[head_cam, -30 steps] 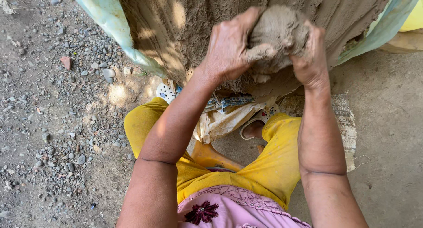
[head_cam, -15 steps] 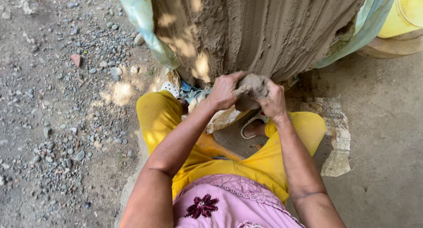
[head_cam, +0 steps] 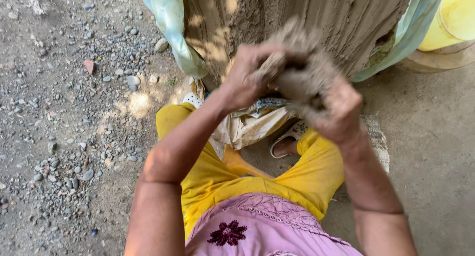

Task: The person wedges a large mass of moist clay by hand, repeatedly pulling off pieces and pressing them back into the main pile while seated on the ground.

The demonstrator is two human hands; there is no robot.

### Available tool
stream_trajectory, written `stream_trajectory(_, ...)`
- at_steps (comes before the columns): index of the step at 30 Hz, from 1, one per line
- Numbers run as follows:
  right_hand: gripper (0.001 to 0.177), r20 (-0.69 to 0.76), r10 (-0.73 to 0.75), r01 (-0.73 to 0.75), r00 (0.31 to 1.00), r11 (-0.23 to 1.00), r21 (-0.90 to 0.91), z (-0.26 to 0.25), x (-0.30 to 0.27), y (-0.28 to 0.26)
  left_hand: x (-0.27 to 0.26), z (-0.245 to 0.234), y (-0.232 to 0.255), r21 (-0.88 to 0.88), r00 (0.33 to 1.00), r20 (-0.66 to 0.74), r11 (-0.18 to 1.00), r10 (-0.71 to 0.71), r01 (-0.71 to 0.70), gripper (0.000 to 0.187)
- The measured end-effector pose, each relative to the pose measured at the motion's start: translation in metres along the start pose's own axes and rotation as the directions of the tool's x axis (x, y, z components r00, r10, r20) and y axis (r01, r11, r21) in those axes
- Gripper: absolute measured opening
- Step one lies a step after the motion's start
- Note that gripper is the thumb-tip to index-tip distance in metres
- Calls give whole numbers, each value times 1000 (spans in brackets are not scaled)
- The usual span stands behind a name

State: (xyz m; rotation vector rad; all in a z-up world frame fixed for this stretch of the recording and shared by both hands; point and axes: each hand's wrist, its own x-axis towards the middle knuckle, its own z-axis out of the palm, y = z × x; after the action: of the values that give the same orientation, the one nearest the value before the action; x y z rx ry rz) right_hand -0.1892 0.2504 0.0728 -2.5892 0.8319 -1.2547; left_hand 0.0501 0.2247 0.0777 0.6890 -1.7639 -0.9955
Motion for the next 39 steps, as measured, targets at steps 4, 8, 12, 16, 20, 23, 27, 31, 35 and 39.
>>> stream_trajectory(4,69,-172,-323,277,931,929,-245,25,53,91,74,-37,-24,264,950,-34,920,310,-291,47)
stream_trajectory(8,80,-58,-278,231,959,882,-412,79,36,124,94,-31,-103,-62,970,-241,997,32,-48,47)
stream_trajectory(12,67,58,-13,12,998,1000,16,42,15,125,95,-41,-140,-182,977,-142,975,-158,132,39)
stream_trajectory(16,34,-137,379,15,915,307,952,-4,3,124,74,-10,-107,65,945,-322,994,-64,89,38)
stream_trajectory(20,51,-126,782,-500,610,503,704,1,-21,125,37,33,-87,570,930,-308,822,203,9,60)
stream_trajectory(23,73,-234,307,-262,922,943,207,15,-3,129,43,18,-108,804,892,-259,594,372,-15,111)
stream_trajectory(27,122,-15,230,-221,973,949,223,26,57,141,76,-19,-126,862,988,-137,500,72,83,113)
stream_trajectory(31,108,352,480,-582,804,758,296,37,73,163,88,-26,-131,765,998,-63,641,-24,63,138)
stream_trajectory(35,86,215,309,-357,926,904,236,42,65,169,101,-30,-145,754,990,-105,657,98,15,104)
stream_trajectory(39,61,-19,237,-222,971,931,289,59,66,194,121,-33,-179,827,982,-163,555,92,86,57)
